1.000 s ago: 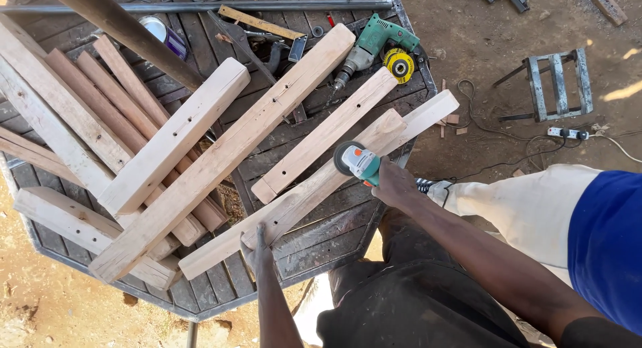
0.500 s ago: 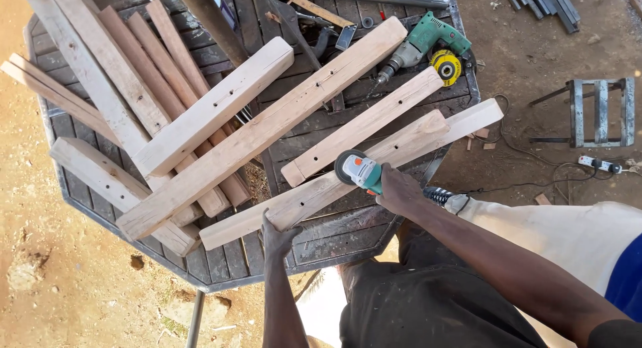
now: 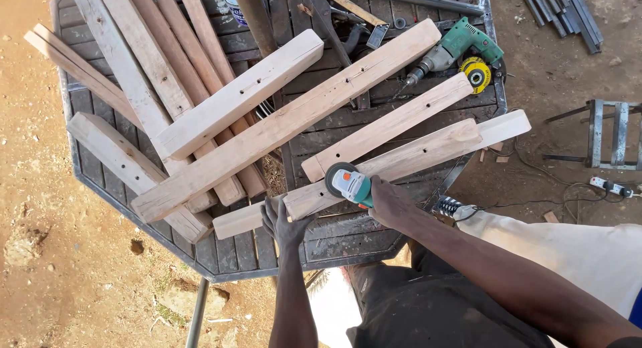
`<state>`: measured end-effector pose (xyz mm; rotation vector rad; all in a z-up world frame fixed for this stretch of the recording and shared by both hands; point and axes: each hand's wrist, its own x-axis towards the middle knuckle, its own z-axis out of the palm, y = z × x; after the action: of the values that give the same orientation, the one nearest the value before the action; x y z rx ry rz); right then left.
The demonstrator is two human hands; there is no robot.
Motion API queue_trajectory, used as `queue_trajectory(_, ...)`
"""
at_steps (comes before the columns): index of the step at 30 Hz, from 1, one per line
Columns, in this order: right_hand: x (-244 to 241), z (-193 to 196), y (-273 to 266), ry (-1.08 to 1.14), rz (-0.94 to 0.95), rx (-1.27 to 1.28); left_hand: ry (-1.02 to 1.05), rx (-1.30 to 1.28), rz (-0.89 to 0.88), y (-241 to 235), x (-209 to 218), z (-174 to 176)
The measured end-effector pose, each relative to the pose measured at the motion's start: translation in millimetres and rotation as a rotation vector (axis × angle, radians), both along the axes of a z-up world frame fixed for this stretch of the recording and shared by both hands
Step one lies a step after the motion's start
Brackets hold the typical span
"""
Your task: Sanding the surfaces of multiple wooden planks using a handheld angle grinder with a sanding disc attachment.
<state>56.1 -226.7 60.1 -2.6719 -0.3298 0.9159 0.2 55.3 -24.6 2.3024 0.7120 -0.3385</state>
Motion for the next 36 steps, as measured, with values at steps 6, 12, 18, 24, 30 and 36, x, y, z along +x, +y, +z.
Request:
queue_trajectory(6, 3, -11, 13, -0.03, 0.035, -0.022, -0.125, 0.099, -0.031, 1, -11, -44)
queue_trajectory(12, 11, 4, 25, 0.028, 0.056, -0.016, -0.185, 0.121, -0.018, -5, -11, -46)
queue_trajectory(18, 10, 0, 42, 0.055, 0.085, 0.004, -0.216, 0.157, -0.019, -7, -16, -72)
queue_trajectory(24, 4, 6, 74, 0.07, 0.14, 0.038, -0.25, 0.157, -0.005, -8, -16, -71)
queue_trajectory(30, 8, 2, 80, 0.073, 0.17, 0.056, -0.269, 0.171, -0.007, -6, -16, -68)
queue_trajectory(36, 10, 11, 32, 0.064, 0.055, 0.044, -0.235, 0.154, -0.013, -4, -16, -65)
